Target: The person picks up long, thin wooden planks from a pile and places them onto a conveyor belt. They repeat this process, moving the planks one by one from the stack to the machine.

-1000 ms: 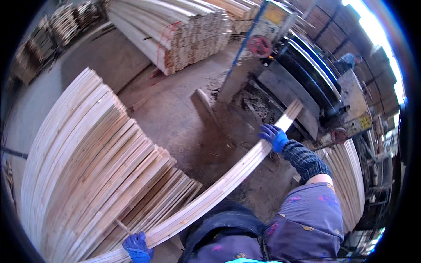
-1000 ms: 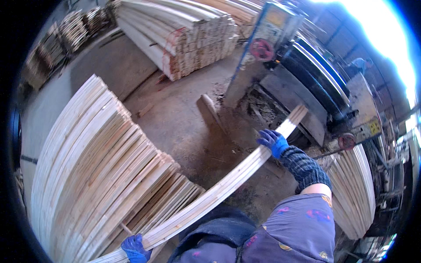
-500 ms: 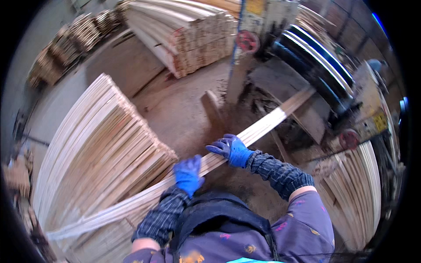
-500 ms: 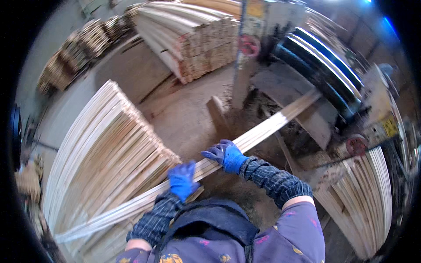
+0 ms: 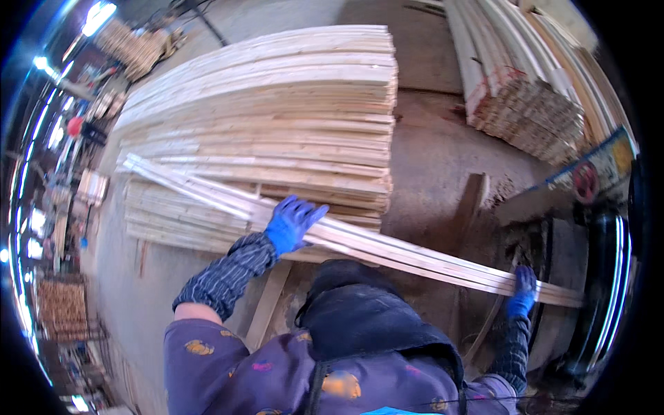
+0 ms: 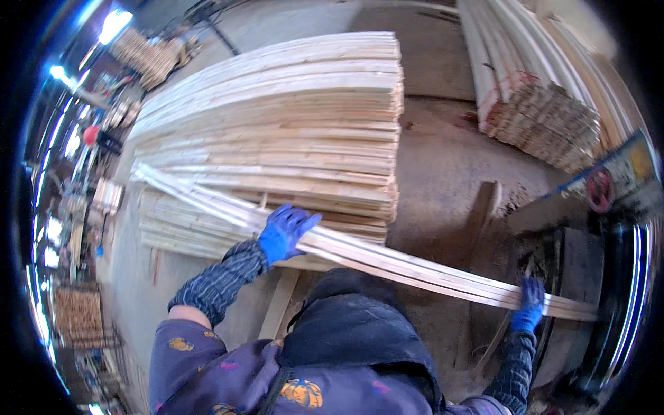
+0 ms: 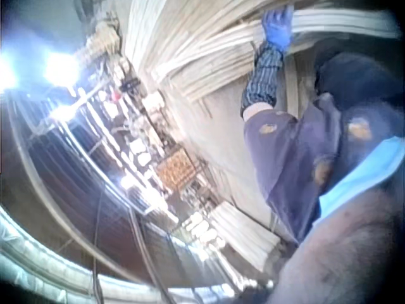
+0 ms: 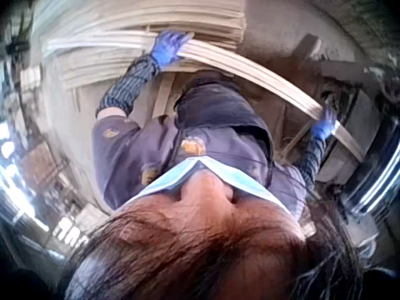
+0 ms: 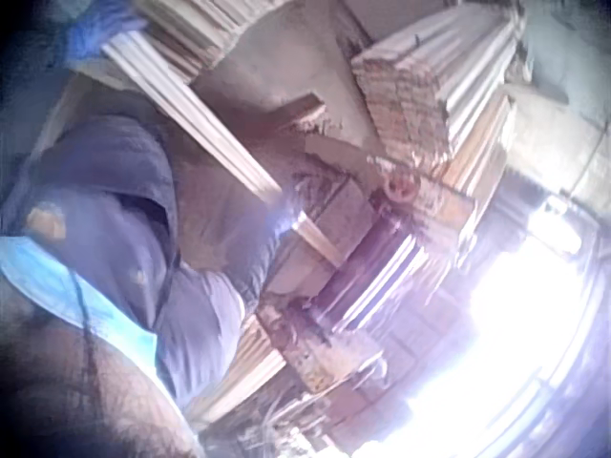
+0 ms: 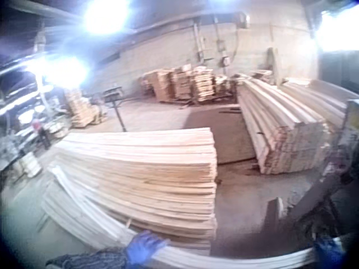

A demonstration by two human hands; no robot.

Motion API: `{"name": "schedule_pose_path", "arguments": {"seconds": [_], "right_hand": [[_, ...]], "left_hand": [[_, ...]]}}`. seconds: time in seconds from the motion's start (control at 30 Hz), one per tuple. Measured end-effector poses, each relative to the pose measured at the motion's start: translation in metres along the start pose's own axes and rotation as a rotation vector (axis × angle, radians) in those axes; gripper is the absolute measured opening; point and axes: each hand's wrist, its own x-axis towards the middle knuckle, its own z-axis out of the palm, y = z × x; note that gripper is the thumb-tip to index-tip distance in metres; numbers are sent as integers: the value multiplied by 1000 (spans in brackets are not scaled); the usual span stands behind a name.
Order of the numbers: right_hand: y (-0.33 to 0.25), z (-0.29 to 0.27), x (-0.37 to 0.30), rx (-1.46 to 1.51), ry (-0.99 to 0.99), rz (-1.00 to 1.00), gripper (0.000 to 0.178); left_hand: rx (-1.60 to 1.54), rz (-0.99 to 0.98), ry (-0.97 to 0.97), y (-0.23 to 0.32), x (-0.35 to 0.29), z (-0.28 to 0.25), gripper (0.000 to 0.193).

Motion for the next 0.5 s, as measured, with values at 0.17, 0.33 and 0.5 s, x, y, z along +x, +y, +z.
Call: {"name": "schedule_pose_path", "arguments": {"seconds": [0.17,0.33,0.5], "right_hand": [[-52,0,32,55,50,-230,61],[-218,5,92,275,-71,-507,78],[-249,-16,98,319,-184,-476,87]], "left_hand": [[-136,-165,-261,45,50,25,74],[-238,-169,-327,97,104,30,64],[-318,-42,-175,99,102,24,91]]}}
